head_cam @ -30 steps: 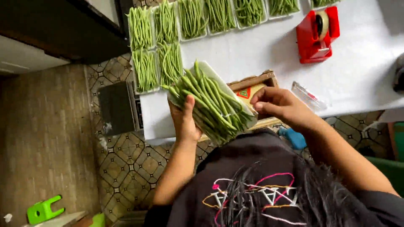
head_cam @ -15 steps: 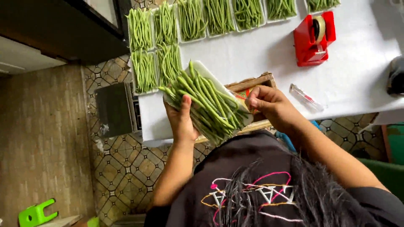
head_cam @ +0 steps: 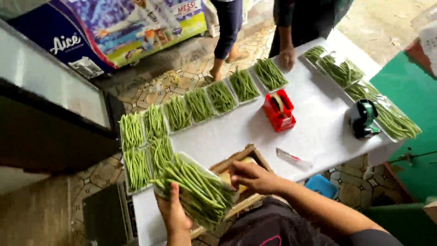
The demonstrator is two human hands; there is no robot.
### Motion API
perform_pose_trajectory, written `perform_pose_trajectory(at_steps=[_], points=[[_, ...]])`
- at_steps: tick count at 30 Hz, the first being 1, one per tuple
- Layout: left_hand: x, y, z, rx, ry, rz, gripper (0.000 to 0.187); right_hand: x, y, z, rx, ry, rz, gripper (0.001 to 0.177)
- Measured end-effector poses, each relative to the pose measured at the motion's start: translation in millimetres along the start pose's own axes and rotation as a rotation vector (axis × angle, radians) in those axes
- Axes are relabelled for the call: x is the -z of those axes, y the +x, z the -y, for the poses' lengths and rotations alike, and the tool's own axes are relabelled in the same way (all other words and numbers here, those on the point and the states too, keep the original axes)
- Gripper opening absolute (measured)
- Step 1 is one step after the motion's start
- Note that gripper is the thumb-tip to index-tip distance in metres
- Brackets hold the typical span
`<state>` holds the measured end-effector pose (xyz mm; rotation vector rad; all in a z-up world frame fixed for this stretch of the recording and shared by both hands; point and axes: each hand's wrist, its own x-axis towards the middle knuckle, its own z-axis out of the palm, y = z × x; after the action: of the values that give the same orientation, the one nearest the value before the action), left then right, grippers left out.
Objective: The person is portioning green beans into plastic trays and wrapping them with plastic film using a manual dispenser.
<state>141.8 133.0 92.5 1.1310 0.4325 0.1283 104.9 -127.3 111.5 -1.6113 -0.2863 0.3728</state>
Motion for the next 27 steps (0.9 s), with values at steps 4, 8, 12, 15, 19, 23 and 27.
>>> perform_pose_trajectory(at_steps=[4, 8, 12, 15, 19, 23, 27], points=[[-4, -3, 0, 0.015, -0.016, 0.009, 0.051, 0, -4, -2, 0.042, 0.12, -0.027, 0.018], [-5, -3, 2, 0.028, 0.009, 0.008, 0.049, -2, -4, -16, -0.028, 0.425, 0.05, 0.018], [-11, -7, -6, 0.062, 0.089, -0.018, 0.051, 2, -3, -13, 0.066, 0.195, 0.089, 0.024], [-8, -5, -3, 0.049, 0.082, -0.021, 0.05, 6, -6, 4, 0.002, -0.006, 0.1, 0.022], [-9, -8, -6, 0.038, 0.052, -0.021, 0.05, 3, -12, 20, -0.083, -0.069, 0.139, 0.024], [-3, -2, 1, 0.073, 0.109, -0.06, 0.052, -6, -11, 22, 0.028, -0.354, 0.142, 0.014], [-8, -6, 0, 0.07, 0.02, -0.034, 0.053, -5, -8, 34, -0.17, -0.272, 0.116, 0.013]])
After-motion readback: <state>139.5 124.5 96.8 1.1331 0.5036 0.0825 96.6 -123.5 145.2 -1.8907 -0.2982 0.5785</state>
